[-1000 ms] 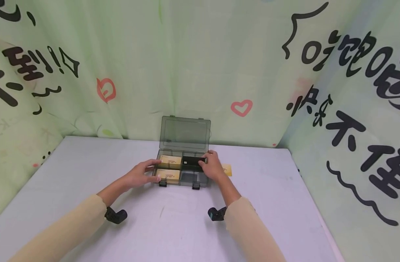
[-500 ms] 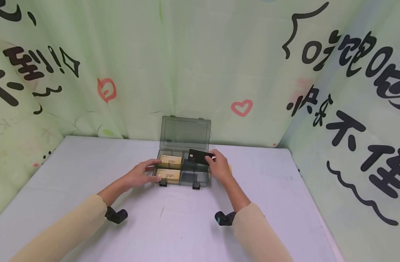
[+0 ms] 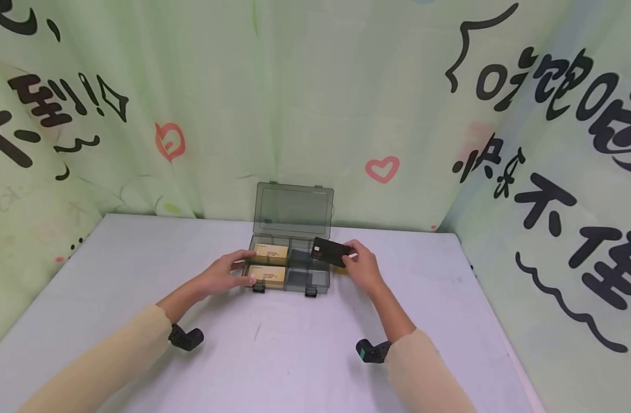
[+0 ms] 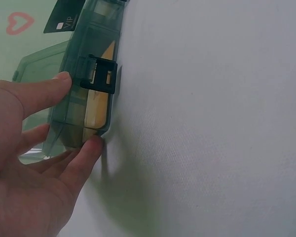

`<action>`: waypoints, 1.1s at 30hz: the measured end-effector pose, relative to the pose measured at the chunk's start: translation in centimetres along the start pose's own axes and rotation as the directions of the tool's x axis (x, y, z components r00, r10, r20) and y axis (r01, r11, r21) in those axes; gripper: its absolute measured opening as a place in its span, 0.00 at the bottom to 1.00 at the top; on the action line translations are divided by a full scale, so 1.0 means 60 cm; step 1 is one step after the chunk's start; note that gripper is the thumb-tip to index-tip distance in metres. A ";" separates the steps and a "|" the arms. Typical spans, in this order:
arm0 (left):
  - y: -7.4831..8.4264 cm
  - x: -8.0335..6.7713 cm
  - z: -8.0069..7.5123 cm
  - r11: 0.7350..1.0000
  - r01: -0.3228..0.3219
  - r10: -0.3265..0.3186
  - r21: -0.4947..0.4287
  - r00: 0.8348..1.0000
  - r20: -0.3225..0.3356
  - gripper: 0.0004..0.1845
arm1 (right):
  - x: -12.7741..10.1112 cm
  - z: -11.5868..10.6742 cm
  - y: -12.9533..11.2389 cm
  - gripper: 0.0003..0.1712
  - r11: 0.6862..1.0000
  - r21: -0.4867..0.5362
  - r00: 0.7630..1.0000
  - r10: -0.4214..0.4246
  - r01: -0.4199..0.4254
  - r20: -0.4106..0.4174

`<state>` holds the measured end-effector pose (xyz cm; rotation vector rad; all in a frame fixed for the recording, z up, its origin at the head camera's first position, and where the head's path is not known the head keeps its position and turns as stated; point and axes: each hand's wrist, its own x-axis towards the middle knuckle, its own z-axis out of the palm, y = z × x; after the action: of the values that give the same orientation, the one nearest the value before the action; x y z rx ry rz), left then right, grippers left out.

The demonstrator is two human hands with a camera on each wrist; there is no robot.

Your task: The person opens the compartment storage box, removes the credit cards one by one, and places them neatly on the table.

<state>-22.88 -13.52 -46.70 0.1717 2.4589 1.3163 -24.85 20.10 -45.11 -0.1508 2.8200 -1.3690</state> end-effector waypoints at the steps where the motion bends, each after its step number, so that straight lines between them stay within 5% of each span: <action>1: 0.000 0.000 0.001 1.000 -0.004 0.004 0.004 1.000 0.000 0.38 | -0.002 -0.003 0.003 0.15 1.000 0.002 1.000 0.002 -0.002 -0.004; 13: 0.001 0.002 0.002 1.000 -0.009 0.009 -0.004 1.000 0.003 0.37 | -0.020 -0.030 0.023 0.17 0.998 0.004 0.994 0.060 -0.060 -0.088; 33: 0.000 0.000 0.002 1.000 -0.006 0.006 0.010 1.000 -0.003 0.38 | -0.036 -0.056 0.054 0.19 0.992 -0.035 0.990 0.119 -0.122 -0.080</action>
<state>-22.84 -13.45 -46.76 0.1799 2.4699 1.3078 -23.10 24.91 -45.65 0.0738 2.8657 -1.3226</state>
